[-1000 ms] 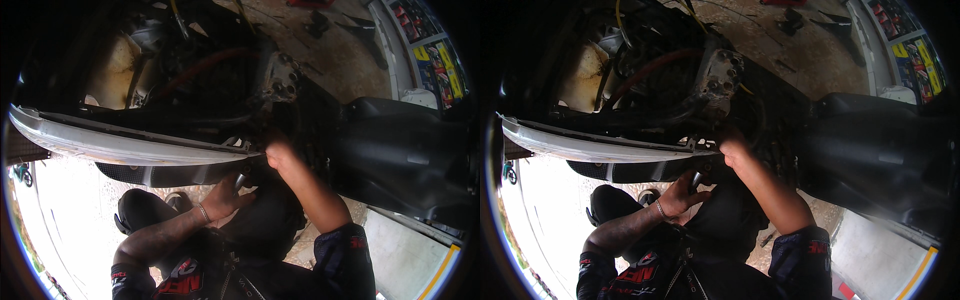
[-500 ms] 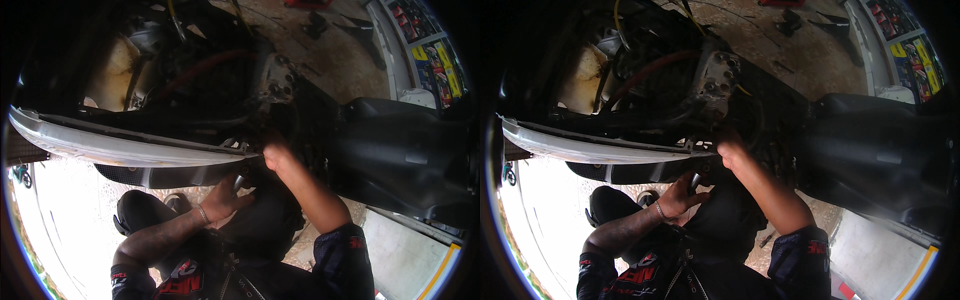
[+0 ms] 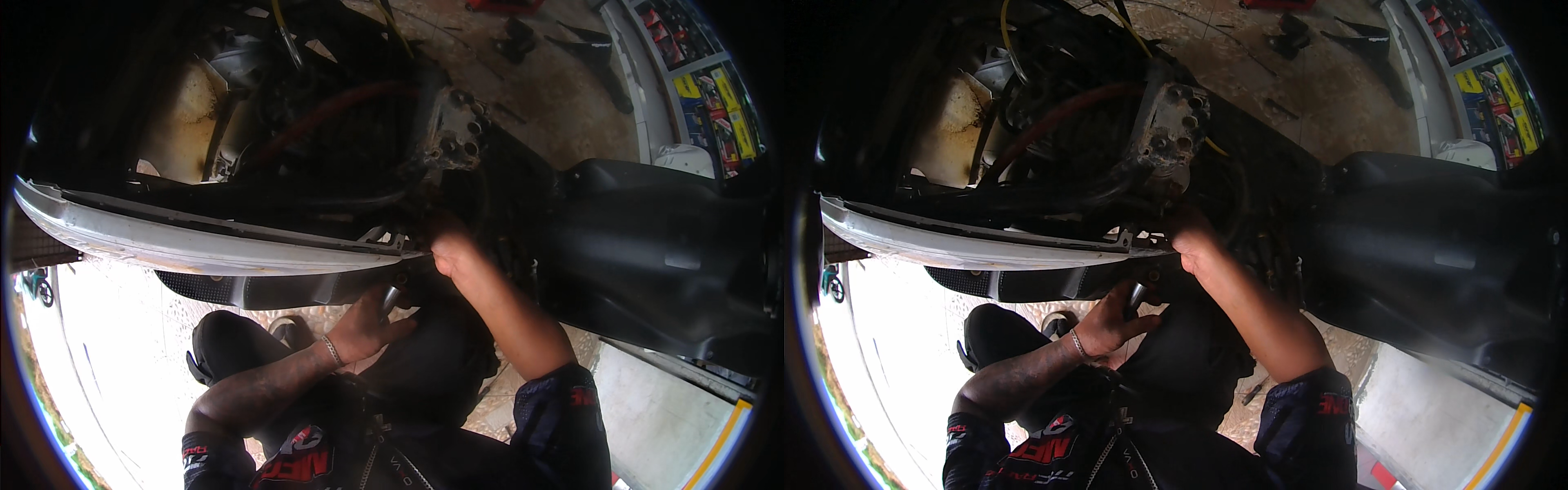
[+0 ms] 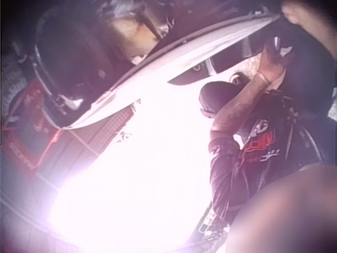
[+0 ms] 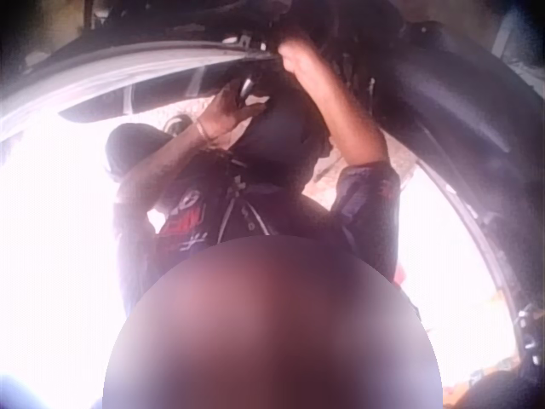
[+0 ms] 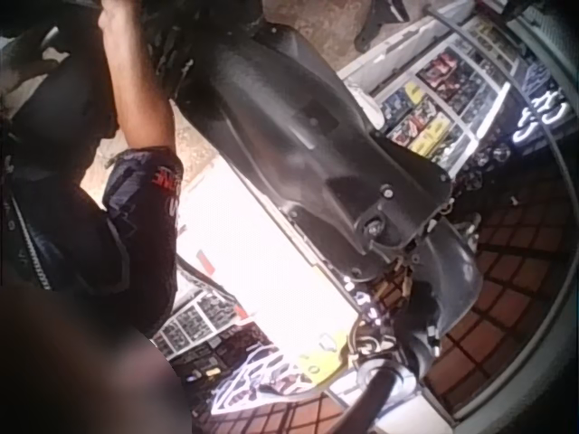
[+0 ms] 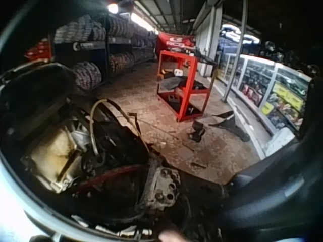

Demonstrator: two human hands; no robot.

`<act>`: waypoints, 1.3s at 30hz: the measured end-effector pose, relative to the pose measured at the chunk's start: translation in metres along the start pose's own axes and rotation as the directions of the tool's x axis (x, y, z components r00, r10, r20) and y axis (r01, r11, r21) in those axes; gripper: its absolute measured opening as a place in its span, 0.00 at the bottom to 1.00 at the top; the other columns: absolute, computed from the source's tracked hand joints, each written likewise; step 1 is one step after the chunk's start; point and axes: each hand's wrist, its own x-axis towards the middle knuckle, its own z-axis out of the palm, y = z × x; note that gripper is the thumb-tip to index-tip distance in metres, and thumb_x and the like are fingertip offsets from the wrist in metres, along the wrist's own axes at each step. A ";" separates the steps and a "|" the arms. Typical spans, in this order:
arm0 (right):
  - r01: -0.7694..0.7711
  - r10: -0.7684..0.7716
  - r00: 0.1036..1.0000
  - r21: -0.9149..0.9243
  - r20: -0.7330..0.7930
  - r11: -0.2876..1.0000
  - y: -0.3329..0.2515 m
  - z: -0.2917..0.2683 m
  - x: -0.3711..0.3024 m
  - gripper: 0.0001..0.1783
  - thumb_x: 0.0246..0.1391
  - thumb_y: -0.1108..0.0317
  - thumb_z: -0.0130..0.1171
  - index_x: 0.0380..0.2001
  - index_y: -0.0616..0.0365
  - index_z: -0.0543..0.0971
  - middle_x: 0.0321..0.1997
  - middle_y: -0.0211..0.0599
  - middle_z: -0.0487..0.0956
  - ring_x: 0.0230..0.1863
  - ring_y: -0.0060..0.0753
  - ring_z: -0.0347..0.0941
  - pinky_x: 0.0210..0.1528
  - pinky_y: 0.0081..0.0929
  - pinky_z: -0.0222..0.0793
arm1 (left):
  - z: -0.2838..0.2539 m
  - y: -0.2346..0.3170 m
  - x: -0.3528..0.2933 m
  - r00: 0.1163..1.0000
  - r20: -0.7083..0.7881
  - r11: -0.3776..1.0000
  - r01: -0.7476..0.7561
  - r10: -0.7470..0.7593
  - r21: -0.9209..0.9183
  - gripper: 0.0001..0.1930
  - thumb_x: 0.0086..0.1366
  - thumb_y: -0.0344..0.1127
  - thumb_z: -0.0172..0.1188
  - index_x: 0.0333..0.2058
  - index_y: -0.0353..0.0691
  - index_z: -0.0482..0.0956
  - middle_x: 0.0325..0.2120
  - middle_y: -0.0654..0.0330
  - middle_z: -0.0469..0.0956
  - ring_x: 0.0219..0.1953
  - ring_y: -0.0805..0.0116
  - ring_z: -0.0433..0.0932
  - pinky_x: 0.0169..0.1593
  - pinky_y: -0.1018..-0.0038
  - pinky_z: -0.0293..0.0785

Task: The person kneels beside a scooter with its seat removed and uses a screwdriver to work on the internal components under the seat. They then use a small stick to probe the area and continue adjusting parts with their hands.

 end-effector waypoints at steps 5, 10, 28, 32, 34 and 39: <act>0.008 -0.008 0.994 0.000 -0.109 1.000 0.000 0.005 -0.004 0.11 0.59 0.76 0.52 0.43 0.62 0.80 0.39 0.38 0.82 0.36 0.29 0.79 0.37 0.31 0.74 | 0.000 0.003 -0.001 1.000 0.003 1.000 0.004 -0.004 0.022 0.37 0.61 0.38 0.69 0.65 0.35 0.61 0.56 0.50 0.71 0.60 0.60 0.70 0.63 0.67 0.66; 0.027 -0.022 0.998 0.085 -0.055 0.996 -0.005 0.009 -0.013 0.10 0.58 0.76 0.54 0.41 0.62 0.81 0.38 0.38 0.83 0.36 0.28 0.79 0.38 0.30 0.75 | -0.002 0.008 -0.001 1.000 0.010 0.999 0.029 -0.029 0.014 0.36 0.62 0.36 0.69 0.65 0.36 0.62 0.57 0.53 0.72 0.59 0.65 0.71 0.62 0.69 0.66; 0.006 -0.004 0.999 -0.030 0.046 1.000 0.001 -0.004 0.000 0.10 0.59 0.73 0.55 0.43 0.61 0.81 0.38 0.38 0.82 0.37 0.29 0.78 0.39 0.31 0.73 | -0.002 0.006 0.002 1.000 -0.003 0.999 0.026 -0.026 -0.032 0.39 0.59 0.44 0.68 0.63 0.32 0.62 0.57 0.41 0.71 0.61 0.49 0.70 0.64 0.62 0.65; -0.007 0.007 1.000 0.036 0.017 0.999 0.003 -0.003 0.001 0.11 0.57 0.76 0.56 0.42 0.62 0.81 0.39 0.39 0.82 0.38 0.29 0.78 0.39 0.31 0.74 | -0.003 0.004 0.002 0.999 0.032 0.998 0.037 -0.035 -0.044 0.37 0.61 0.37 0.69 0.65 0.35 0.60 0.58 0.49 0.70 0.62 0.59 0.69 0.65 0.66 0.64; 0.003 -0.002 1.000 0.072 -0.022 0.997 0.002 0.000 -0.002 0.10 0.57 0.75 0.55 0.42 0.62 0.81 0.39 0.39 0.82 0.38 0.29 0.79 0.39 0.31 0.74 | -0.002 0.004 0.002 1.000 0.022 0.999 0.016 -0.015 -0.030 0.37 0.61 0.37 0.69 0.64 0.35 0.61 0.57 0.50 0.70 0.61 0.60 0.69 0.64 0.66 0.65; 0.026 -0.022 0.999 0.089 -0.046 0.996 -0.003 0.005 -0.011 0.10 0.60 0.73 0.53 0.41 0.61 0.81 0.39 0.38 0.82 0.39 0.28 0.78 0.40 0.31 0.74 | 0.001 0.005 0.004 0.998 -0.036 0.998 -0.055 0.053 -0.032 0.37 0.59 0.43 0.68 0.61 0.32 0.64 0.55 0.42 0.73 0.59 0.51 0.72 0.62 0.62 0.66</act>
